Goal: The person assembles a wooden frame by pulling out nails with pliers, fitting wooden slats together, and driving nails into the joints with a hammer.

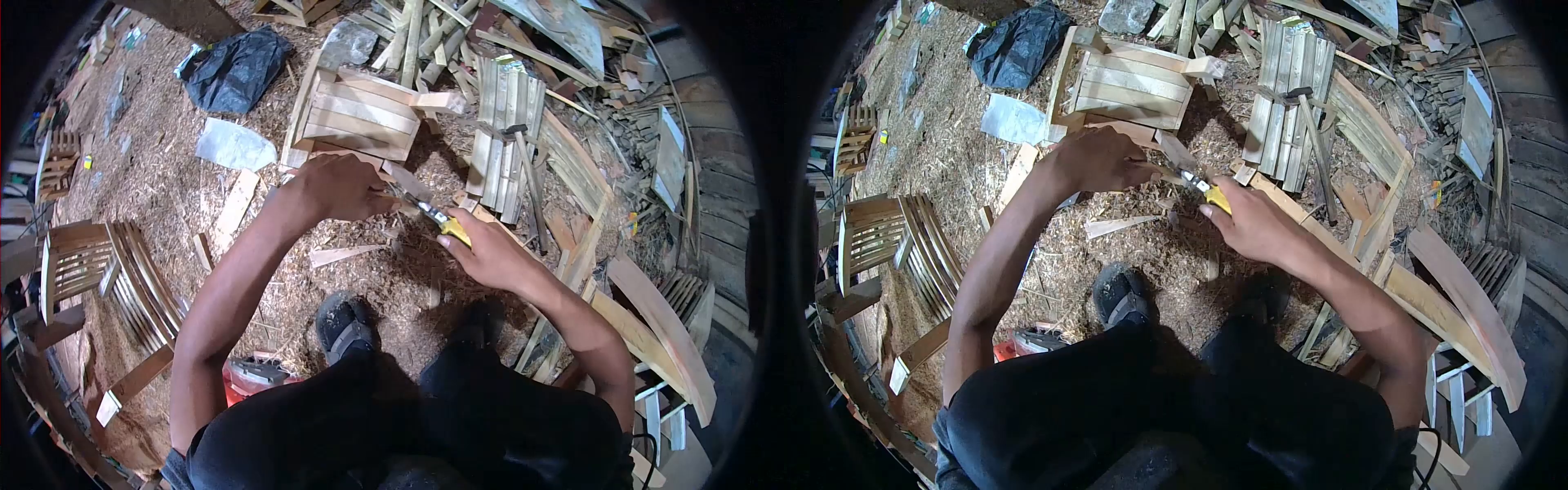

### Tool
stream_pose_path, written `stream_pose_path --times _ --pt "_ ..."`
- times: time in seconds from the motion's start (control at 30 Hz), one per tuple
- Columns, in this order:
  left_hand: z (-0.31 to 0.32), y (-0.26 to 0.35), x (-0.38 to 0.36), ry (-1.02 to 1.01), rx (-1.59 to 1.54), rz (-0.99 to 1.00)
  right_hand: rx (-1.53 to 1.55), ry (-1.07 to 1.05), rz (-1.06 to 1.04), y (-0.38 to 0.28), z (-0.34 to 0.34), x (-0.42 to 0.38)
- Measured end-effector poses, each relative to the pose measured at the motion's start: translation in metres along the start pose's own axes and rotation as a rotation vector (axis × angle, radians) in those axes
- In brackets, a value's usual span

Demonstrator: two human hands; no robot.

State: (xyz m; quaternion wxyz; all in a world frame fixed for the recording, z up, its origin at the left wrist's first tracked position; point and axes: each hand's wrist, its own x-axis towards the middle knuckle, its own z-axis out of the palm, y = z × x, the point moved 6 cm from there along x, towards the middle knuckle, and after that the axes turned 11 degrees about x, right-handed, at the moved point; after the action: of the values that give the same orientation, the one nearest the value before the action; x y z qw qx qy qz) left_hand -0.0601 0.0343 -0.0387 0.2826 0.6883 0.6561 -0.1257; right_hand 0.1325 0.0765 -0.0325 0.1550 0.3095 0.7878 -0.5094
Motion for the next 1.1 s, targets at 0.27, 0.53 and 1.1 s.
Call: stream_pose_path --times 0.27,0.53,1.1 --pt "0.003 -0.004 -0.009 0.201 -0.052 0.002 0.095 0.080 -0.110 0.011 -0.009 -0.005" --pt "0.007 -0.003 -0.005 0.037 -0.027 0.033 -0.062 -0.036 -0.137 0.006 -0.024 -0.001" --pt "0.000 -0.002 -0.007 -0.094 -0.007 -0.079 -0.315 -0.016 -0.033 -0.026 -0.026 0.000"
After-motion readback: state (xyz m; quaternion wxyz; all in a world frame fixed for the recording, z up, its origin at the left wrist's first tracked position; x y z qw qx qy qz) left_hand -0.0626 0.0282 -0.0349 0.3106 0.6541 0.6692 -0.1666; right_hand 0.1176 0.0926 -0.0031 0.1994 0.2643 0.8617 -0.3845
